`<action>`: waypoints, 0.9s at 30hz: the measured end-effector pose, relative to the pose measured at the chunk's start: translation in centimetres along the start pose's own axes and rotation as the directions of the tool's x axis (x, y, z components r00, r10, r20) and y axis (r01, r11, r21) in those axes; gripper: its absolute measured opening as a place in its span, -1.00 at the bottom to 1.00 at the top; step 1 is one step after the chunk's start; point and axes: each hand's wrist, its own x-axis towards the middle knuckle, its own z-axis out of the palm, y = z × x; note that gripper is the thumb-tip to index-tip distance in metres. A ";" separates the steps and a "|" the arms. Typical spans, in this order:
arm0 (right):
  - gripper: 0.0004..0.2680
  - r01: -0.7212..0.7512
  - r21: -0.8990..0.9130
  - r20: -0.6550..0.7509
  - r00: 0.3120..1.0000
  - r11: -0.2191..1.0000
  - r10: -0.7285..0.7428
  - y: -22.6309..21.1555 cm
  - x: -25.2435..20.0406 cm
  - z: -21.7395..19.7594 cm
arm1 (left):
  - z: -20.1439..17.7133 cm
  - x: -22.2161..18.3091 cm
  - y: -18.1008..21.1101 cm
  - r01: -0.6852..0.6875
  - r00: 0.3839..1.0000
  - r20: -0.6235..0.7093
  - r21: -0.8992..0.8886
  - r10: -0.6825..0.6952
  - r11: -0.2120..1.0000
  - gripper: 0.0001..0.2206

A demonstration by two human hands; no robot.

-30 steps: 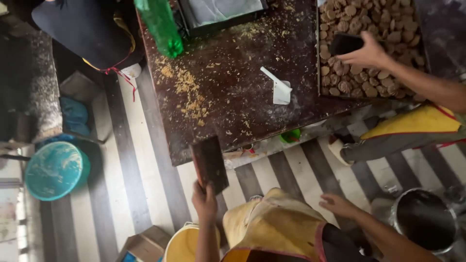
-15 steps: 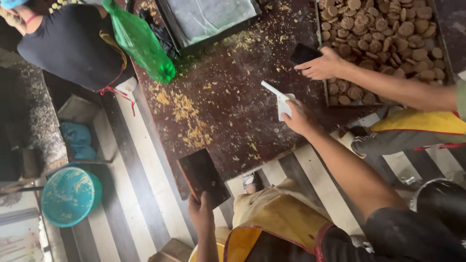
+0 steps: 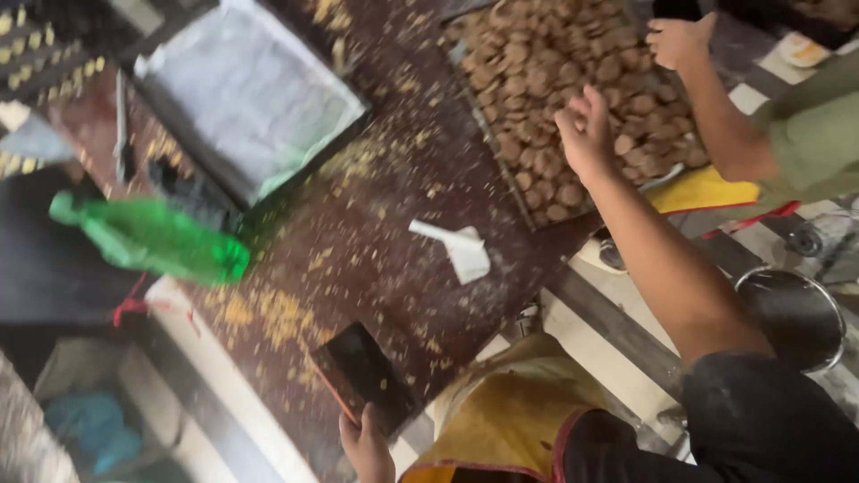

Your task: Sort and arrange baked cookies on a table and into trays, and clean the work surface.

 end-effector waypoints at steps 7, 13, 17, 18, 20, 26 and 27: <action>-0.50 -0.122 0.106 -0.034 0.991 0.987 0.126 9.0 5.0 -11.6 | 7.6 6.1 -6.7 -0.012 1.000 -0.015 0.062 0.013 0.998 -0.82; -0.68 -0.193 0.002 -0.272 0.944 0.981 0.187 16.6 14.4 -22.2 | 19.4 4.7 -4.5 -0.064 0.994 -0.076 0.105 0.072 0.992 -0.60; -0.54 0.124 0.273 -0.398 0.917 0.954 -0.006 21.7 21.9 -31.7 | 26.5 2.0 -3.6 -0.071 0.986 -0.137 0.178 0.096 0.981 -0.56; -0.54 -0.035 0.113 -0.318 0.945 0.993 0.070 20.3 22.4 -33.0 | 28.6 0.6 -2.8 -0.097 0.985 -0.126 0.162 0.118 0.982 -0.57; -0.53 -0.219 -0.048 -0.231 0.952 0.975 0.203 17.9 20.5 -33.5 | 29.5 -2.3 -0.9 -0.111 0.982 -0.127 0.189 0.136 0.976 -0.59; -0.67 -0.305 -0.624 0.291 0.764 0.720 0.575 16.2 23.4 -36.5 | 35.9 -3.4 -0.5 -0.036 0.993 -0.114 0.055 0.042 0.998 -0.79; -0.68 -0.433 -0.507 0.307 0.717 0.746 0.625 20.1 23.4 -37.2 | 36.4 -4.4 0.7 -0.036 0.993 -0.114 0.068 0.043 0.997 -0.81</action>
